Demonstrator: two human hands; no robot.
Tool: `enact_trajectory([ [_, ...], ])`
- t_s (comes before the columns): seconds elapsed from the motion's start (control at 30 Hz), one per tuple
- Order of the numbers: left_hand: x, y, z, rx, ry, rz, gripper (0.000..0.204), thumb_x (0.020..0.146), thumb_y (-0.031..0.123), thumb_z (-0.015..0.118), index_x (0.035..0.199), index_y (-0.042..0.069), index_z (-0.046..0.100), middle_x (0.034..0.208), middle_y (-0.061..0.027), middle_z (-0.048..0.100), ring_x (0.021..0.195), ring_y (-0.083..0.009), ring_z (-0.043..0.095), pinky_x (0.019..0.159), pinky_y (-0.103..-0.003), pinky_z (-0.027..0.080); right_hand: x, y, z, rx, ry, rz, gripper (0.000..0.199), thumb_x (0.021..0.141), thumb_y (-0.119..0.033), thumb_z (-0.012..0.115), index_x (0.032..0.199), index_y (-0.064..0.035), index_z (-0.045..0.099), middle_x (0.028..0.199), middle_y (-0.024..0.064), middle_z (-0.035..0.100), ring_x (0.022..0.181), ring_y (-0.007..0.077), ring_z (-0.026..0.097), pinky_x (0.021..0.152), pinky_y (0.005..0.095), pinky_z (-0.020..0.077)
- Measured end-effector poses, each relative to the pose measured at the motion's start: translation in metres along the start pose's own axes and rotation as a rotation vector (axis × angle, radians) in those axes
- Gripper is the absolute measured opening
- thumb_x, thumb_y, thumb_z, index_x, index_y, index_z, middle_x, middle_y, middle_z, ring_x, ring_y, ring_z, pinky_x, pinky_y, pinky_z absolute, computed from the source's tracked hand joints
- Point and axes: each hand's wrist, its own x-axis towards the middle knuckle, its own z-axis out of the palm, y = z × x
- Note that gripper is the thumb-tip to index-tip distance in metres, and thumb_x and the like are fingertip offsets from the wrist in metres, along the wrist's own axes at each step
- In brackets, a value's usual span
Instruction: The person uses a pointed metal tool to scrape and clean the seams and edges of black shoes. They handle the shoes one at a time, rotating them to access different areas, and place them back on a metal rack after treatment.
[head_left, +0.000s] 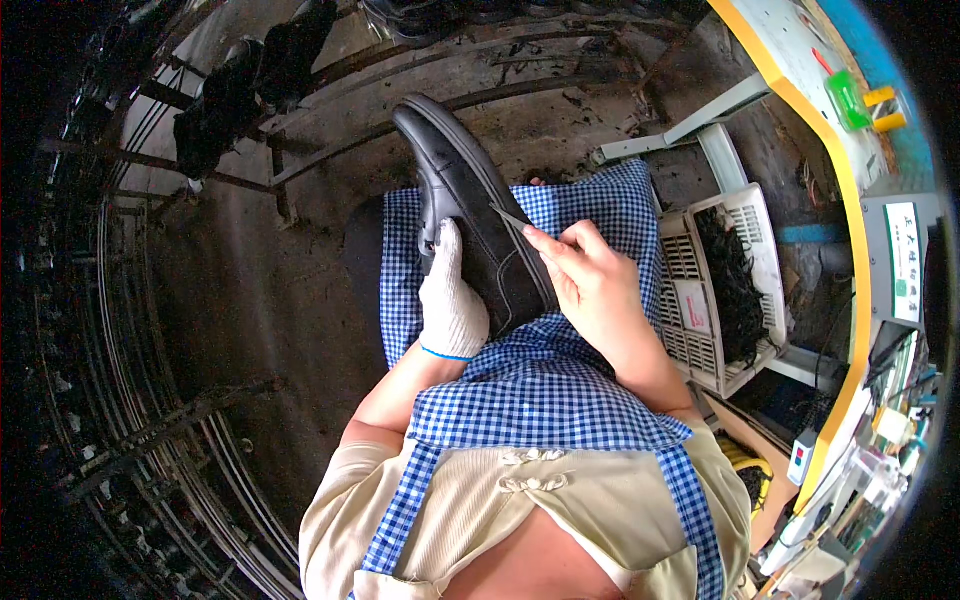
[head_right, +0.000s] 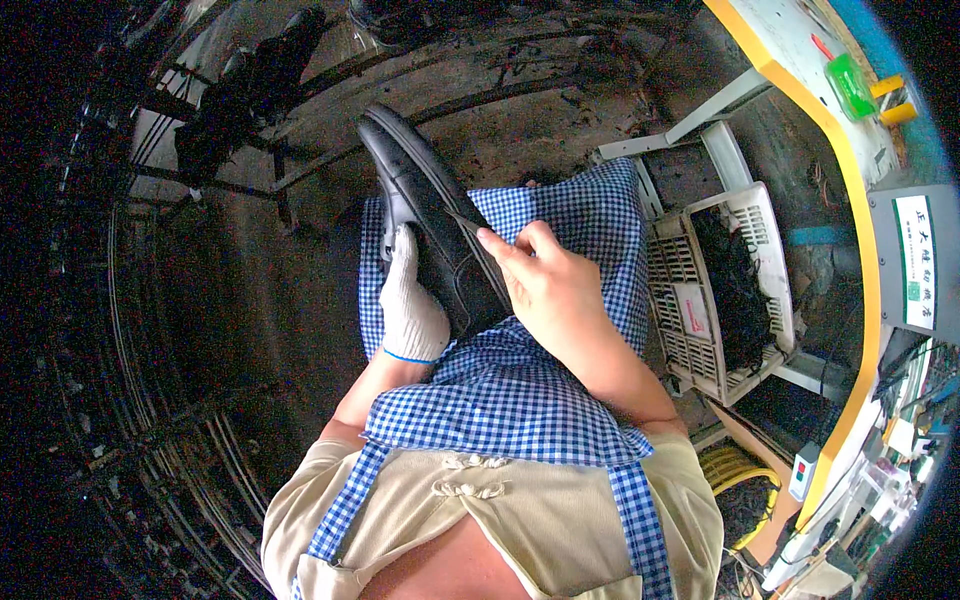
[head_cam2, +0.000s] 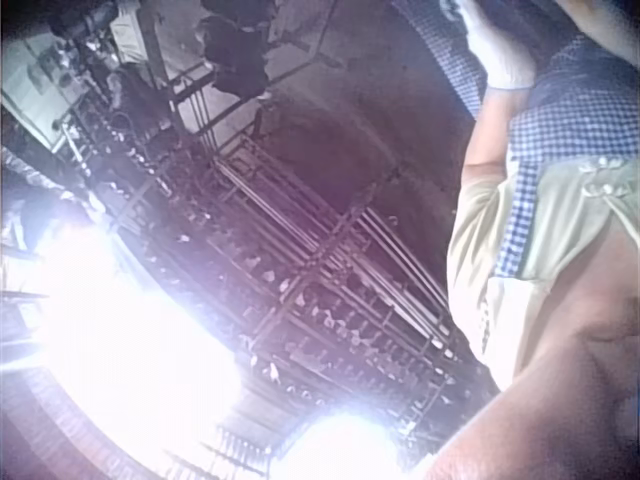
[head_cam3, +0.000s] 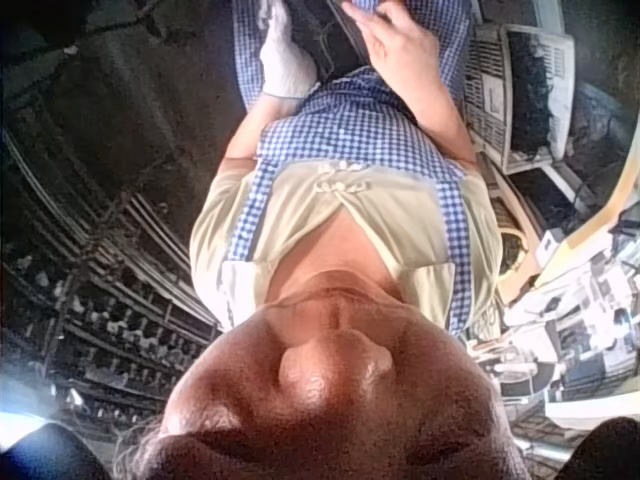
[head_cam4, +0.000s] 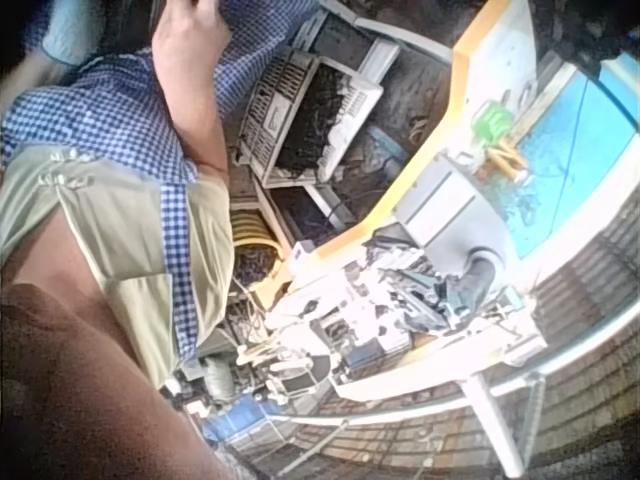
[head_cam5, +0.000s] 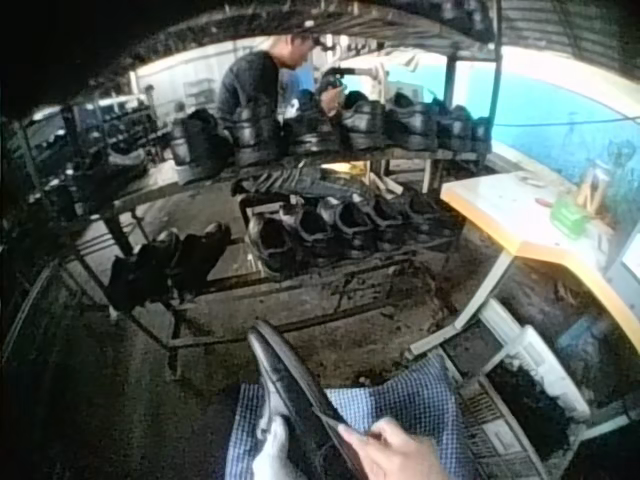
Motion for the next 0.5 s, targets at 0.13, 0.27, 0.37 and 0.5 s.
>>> enact_trajectory([
  [0.13, -0.002, -0.001, 0.003, -0.002, -0.020, 0.030, 0.054, 0.100, 0.047, 0.045, 0.132, 0.005, 0.052, 0.124, -0.0124, 0.062, 0.109, -0.0266, 0.062, 0.099, -0.040, 0.048, -0.002, -0.008, 0.004, -0.063, -0.034, 0.038, 0.036, 0.088, -0.008, 0.064, 0.123, -0.0177, 0.066, 0.086, 0.0075, 0.053, 0.059, 0.0216, 0.060, 0.053, 0.0332, 0.0519],
  [0.27, -0.004, -0.002, 0.004, -0.002, -0.045, 0.056, 0.052, 0.100, 0.045, 0.045, 0.133, 0.006, 0.052, 0.124, -0.0118, 0.062, 0.110, -0.0266, 0.061, 0.100, -0.041, 0.047, -0.006, -0.008, 0.012, -0.077, -0.038, 0.027, 0.039, 0.088, -0.008, 0.063, 0.127, -0.0173, 0.062, 0.087, 0.0079, 0.052, 0.058, 0.0225, 0.059, 0.053, 0.0340, 0.0520],
  [0.37, -0.004, -0.005, 0.004, 0.008, -0.032, 0.069, 0.050, 0.101, 0.043, 0.045, 0.133, 0.006, 0.052, 0.125, -0.0115, 0.062, 0.111, -0.0264, 0.061, 0.099, -0.041, 0.047, -0.005, -0.010, 0.016, -0.095, -0.053, 0.034, 0.043, 0.087, -0.007, 0.062, 0.128, -0.0155, 0.060, 0.087, 0.0082, 0.051, 0.059, 0.0233, 0.060, 0.053, 0.0351, 0.0527],
  [0.5, -0.008, -0.007, 0.012, 0.000, -0.022, 0.065, 0.049, 0.101, 0.041, 0.045, 0.134, 0.005, 0.050, 0.126, -0.0116, 0.061, 0.112, -0.0248, 0.061, 0.101, -0.039, 0.047, 0.006, -0.005, 0.025, -0.080, -0.017, 0.022, 0.045, 0.084, -0.004, 0.062, 0.128, -0.0128, 0.057, 0.087, 0.0089, 0.052, 0.060, 0.0258, 0.062, 0.052, 0.0370, 0.0542],
])
